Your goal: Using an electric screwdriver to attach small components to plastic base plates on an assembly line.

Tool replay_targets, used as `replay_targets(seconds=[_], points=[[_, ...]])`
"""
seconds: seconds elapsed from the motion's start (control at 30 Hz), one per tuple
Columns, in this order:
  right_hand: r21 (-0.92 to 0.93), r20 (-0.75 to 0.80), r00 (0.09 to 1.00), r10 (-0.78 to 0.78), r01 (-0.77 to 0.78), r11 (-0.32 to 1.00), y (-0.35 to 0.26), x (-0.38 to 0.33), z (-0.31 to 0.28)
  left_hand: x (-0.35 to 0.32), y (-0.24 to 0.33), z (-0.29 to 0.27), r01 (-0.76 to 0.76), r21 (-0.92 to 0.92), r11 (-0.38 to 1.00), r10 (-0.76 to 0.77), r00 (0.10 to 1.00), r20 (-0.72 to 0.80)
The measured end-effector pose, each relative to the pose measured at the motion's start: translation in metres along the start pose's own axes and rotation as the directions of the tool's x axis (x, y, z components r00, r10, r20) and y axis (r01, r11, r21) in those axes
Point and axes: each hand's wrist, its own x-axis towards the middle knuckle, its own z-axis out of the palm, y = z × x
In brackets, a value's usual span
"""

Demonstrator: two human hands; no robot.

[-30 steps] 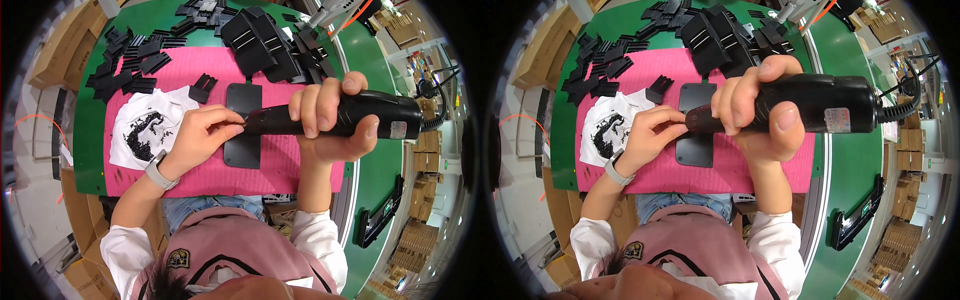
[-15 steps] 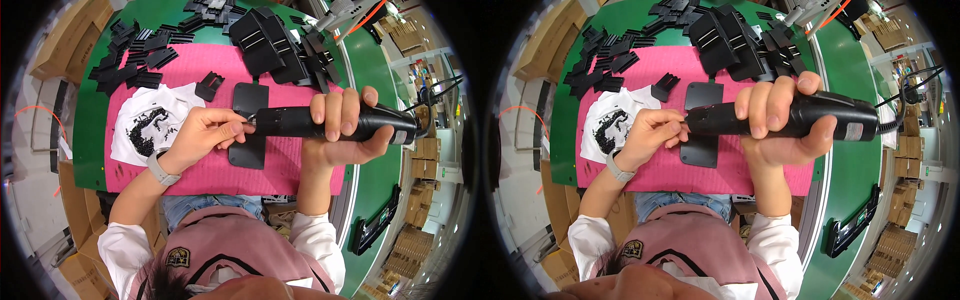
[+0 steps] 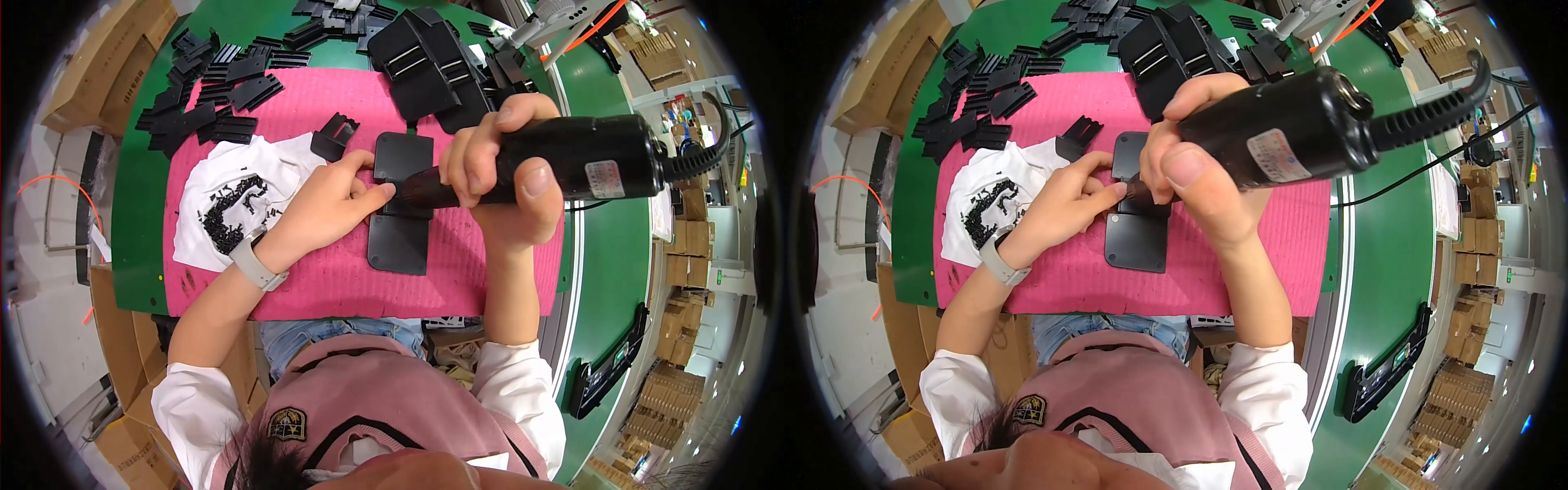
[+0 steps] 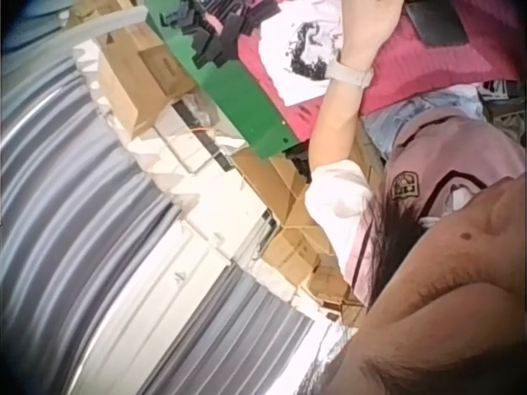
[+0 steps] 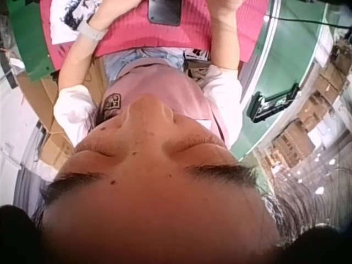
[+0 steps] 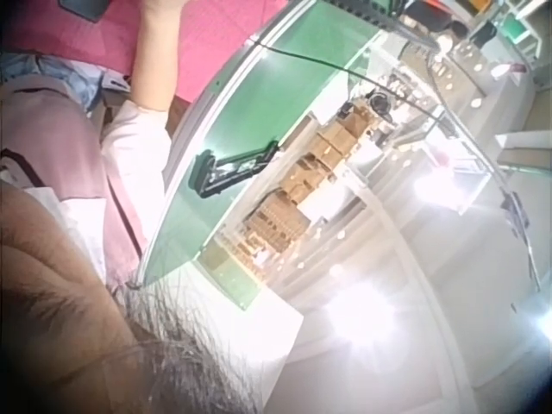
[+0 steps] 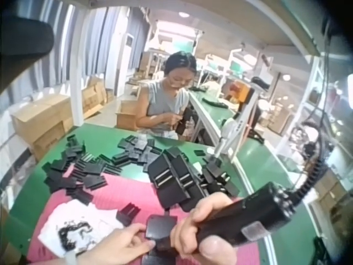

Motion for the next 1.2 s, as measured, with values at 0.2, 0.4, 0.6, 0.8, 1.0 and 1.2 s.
replay_targets(seconds=[0.2, 0.4, 0.6, 0.8, 1.0, 1.2], points=[[-0.098, 0.048, 0.999, 0.019, -0.014, 0.995, 0.008, 0.004, 0.007, 0.003, -0.014, 0.011, -0.020, -0.282, 0.959, 0.021, 1.000, -0.001], [-0.112, 0.066, 0.994, 0.082, -0.074, 0.991, 0.009, 0.012, 0.019, 0.007, -0.026, 0.019, -0.187, -0.276, 0.943, 0.163, 0.981, -0.109], [-0.103, 0.104, 0.991, 0.086, -0.075, 0.992, 0.012, 0.013, 0.020, 0.007, -0.025, 0.019, -0.175, -0.214, 0.961, 0.150, 0.980, -0.132], [-0.144, 0.065, 0.995, 0.073, -0.063, 0.988, 0.014, 0.009, 0.023, 0.011, -0.031, 0.020, -0.184, -0.075, 0.980, 0.174, 0.976, -0.128], [0.019, 0.015, 0.997, 0.070, -0.070, 0.997, 0.002, 0.002, 0.005, -0.009, -0.011, 0.012, -0.097, 0.080, 0.992, 0.114, 0.962, -0.246], [0.336, 0.048, 0.991, -0.124, 0.101, 0.937, -0.018, 0.001, -0.014, -0.012, -0.008, 0.000, -0.234, -0.636, 0.735, 0.113, 0.968, -0.225]])
